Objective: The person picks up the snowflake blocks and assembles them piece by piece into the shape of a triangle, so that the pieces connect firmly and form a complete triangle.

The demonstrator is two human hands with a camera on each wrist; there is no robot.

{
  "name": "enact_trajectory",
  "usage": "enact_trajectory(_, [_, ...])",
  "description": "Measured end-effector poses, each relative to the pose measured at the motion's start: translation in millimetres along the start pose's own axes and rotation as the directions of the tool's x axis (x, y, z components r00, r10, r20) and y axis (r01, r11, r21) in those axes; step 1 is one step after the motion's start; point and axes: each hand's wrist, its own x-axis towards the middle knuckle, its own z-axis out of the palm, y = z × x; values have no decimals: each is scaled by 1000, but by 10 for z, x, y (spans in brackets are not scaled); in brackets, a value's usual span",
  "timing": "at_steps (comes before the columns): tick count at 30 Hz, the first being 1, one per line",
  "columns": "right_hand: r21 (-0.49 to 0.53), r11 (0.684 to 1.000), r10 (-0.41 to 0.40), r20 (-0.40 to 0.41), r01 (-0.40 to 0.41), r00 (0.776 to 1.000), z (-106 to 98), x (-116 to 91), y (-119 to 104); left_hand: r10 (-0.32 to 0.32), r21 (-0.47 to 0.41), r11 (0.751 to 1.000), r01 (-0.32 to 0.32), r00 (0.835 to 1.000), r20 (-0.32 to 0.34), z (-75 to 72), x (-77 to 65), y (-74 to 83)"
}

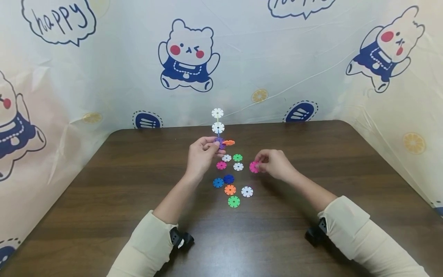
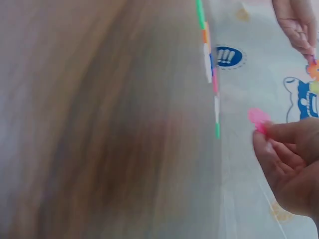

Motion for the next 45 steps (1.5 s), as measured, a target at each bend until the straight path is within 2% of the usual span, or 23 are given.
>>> enact_trajectory(5, [162, 986, 56, -142, -33, 988, -46, 0, -71, -15, -12, 1000, 15, 1000, 12, 60, -3, -23])
enact_trajectory(8, [288, 957, 97, -182, -41, 979, -54, -3, -115, -23, -6, 1000, 23, 999, 28, 97, -5, -37])
enact_trajectory(10, [403, 915, 127, -202, -36, 971, -51, -9, -150, -25, 2, 1000, 25, 999, 37, 120, -5, -46])
enact_trajectory(12, [512, 859, 155, -230, -16, 961, -43, -19, -192, -24, 13, 1000, 23, 999, 40, 140, -8, -50])
enact_trajectory(15, [616, 787, 188, -279, 25, 942, -28, -36, -266, -20, 20, 1000, 19, 999, 41, 172, -9, -54])
enact_trajectory(18, [651, 756, 195, -312, 60, 930, -9, -43, -328, -9, 18, 1000, 8, 999, 43, 195, -12, -56])
enact_trajectory(22, [679, 732, 206, -305, 61, 930, 10, -47, -376, 7, 12, 1000, -7, 999, 41, 221, -22, -59])
enact_trajectory(28, [700, 713, 225, -279, 37, 934, 18, -50, -408, 16, 8, 1000, -16, 999, 30, 237, -36, -49])
enact_trajectory(36, [754, 652, 265, -327, 82, 907, 98, -27, -464, 36, 3, 999, -36, 999, 32, 259, -54, -61])
enact_trajectory(39, [759, 643, 259, -342, 103, 903, 120, -15, -487, 30, 13, 999, -31, 999, 25, 259, -67, -62])
enact_trajectory(45, [755, 645, 248, -351, 117, 903, 144, -14, -524, 7, -15, 1000, -6, 1000, 6, 242, -73, -65])
